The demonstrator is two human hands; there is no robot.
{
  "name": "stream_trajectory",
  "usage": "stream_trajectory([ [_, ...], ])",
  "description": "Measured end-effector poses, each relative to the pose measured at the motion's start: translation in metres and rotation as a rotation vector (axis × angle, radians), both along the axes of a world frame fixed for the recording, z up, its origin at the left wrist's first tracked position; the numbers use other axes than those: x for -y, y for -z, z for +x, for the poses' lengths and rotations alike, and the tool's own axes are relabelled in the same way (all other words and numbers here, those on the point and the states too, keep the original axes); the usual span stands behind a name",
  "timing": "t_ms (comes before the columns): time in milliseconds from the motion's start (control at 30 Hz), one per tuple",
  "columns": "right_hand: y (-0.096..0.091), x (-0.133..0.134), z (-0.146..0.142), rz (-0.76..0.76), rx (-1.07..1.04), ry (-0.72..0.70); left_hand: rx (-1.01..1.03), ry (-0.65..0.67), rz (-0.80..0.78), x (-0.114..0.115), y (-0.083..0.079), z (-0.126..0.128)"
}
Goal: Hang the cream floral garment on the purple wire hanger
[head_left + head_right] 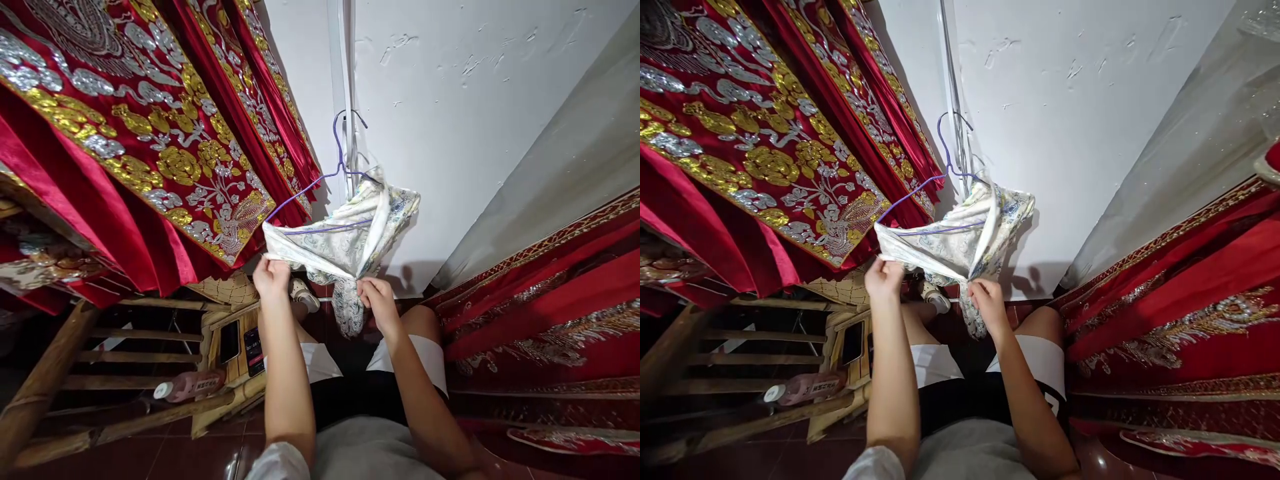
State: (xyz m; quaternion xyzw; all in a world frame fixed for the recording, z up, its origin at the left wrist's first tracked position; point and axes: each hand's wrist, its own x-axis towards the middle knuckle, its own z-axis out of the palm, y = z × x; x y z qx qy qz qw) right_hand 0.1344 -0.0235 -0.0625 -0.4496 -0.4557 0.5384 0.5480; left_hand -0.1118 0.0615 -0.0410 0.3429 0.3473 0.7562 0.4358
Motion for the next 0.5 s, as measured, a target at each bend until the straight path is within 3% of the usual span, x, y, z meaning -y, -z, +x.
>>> stream_trajectory([
  [67, 0.009, 0.009, 0.001, -0.026, -0.065, 0.038, 0.216, -0.017, -0.175, 0.018, 0.030, 0.019],
  [133, 0.015, 0.013, 0.009, -0.041, -0.089, 0.062, 0.345, -0.041, -0.238, 0.034, 0.054, 0.036],
  [233, 0.018, 0.015, 0.031, -0.032, -0.024, 0.014, 0.394, -0.041, -0.210, 0.051, 0.067, 0.057],
  [367, 0.016, 0.016, 0.050, -0.097, 0.274, -0.263, 0.321, 0.102, -0.033, 0.067, 0.045, 0.087],
  [433, 0.015, 0.015, 0.049, -0.102, 0.356, -0.259, 0.211, 0.207, 0.071, 0.077, 0.027, 0.106],
  [500, 0.015, 0.012, 0.042, -0.076, 0.259, -0.156, 0.022, 0.311, 0.116, 0.090, 0.011, 0.125],
])
